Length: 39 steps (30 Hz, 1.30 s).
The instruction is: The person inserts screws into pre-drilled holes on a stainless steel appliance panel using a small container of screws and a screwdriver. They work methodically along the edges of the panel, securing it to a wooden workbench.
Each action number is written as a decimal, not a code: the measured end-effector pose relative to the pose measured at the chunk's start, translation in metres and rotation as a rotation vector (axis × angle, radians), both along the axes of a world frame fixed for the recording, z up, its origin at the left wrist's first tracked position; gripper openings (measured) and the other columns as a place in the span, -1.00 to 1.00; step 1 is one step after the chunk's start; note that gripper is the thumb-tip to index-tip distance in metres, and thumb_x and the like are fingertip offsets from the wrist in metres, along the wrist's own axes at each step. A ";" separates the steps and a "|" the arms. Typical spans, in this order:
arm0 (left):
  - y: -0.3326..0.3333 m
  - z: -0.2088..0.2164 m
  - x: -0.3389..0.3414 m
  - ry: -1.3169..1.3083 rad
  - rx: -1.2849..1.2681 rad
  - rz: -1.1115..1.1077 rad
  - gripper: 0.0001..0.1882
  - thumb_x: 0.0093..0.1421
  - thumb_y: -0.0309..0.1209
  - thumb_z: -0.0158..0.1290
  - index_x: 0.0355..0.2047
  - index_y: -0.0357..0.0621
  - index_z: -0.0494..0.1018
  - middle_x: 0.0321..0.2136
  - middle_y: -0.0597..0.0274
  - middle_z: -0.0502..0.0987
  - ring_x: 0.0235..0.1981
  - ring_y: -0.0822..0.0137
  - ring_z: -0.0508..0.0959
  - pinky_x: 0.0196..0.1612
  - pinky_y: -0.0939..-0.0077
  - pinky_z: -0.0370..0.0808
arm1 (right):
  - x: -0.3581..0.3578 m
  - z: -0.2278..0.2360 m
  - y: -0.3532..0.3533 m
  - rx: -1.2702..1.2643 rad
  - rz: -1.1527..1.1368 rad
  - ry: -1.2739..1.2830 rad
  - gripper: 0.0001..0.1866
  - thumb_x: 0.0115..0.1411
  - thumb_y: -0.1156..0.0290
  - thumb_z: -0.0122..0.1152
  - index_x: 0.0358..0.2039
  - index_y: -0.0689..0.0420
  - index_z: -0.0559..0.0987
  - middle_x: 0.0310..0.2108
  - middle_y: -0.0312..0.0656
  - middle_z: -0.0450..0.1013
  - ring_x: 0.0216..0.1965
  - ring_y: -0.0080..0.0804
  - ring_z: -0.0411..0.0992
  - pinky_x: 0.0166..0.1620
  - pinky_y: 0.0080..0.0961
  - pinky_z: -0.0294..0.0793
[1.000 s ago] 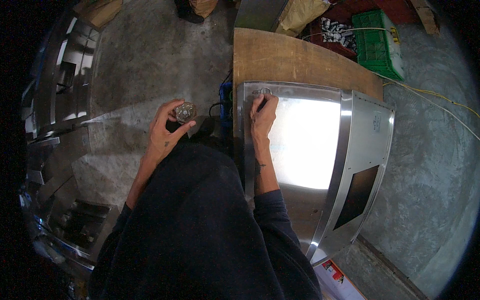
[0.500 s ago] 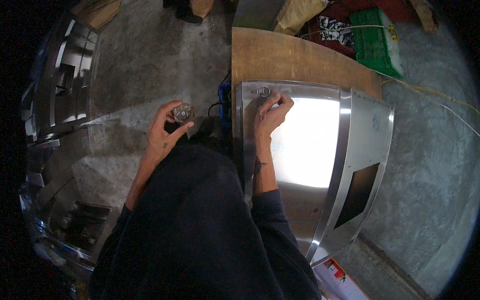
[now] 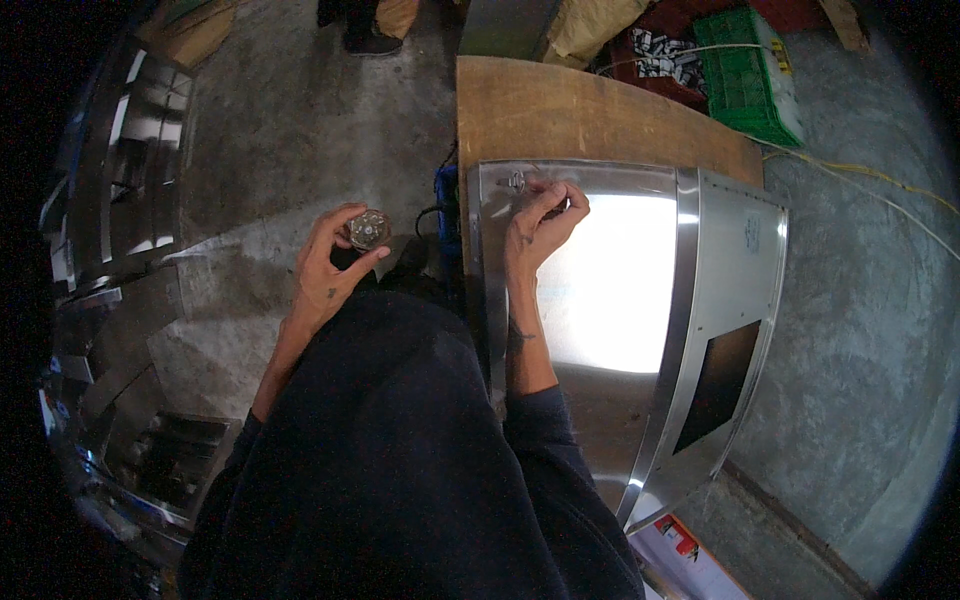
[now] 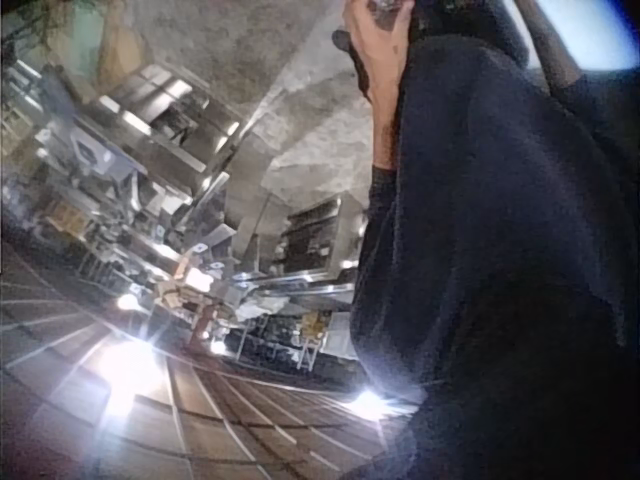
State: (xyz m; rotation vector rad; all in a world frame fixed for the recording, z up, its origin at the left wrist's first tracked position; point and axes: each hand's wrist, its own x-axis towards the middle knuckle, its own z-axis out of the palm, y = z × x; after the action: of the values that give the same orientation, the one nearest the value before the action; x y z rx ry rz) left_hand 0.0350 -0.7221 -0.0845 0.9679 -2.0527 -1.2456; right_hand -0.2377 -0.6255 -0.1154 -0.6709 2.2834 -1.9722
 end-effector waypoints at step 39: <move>-0.009 0.013 -0.019 0.019 -0.008 -0.046 -0.33 0.22 -0.32 0.50 0.30 -0.04 0.49 0.27 0.09 0.55 0.13 0.19 0.60 0.09 0.30 0.60 | 0.043 0.042 0.007 0.054 0.260 -0.008 -0.80 0.62 0.38 0.04 0.01 0.29 0.40 -0.04 -0.02 0.49 -0.25 -0.44 0.53 -0.11 -0.47 0.55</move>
State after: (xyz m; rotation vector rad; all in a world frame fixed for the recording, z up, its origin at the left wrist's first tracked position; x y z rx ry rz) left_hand 0.0162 -0.7314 -0.0712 0.9061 -2.0745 -1.2642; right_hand -0.1950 -0.6182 -0.0736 -0.9010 2.1106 -1.7863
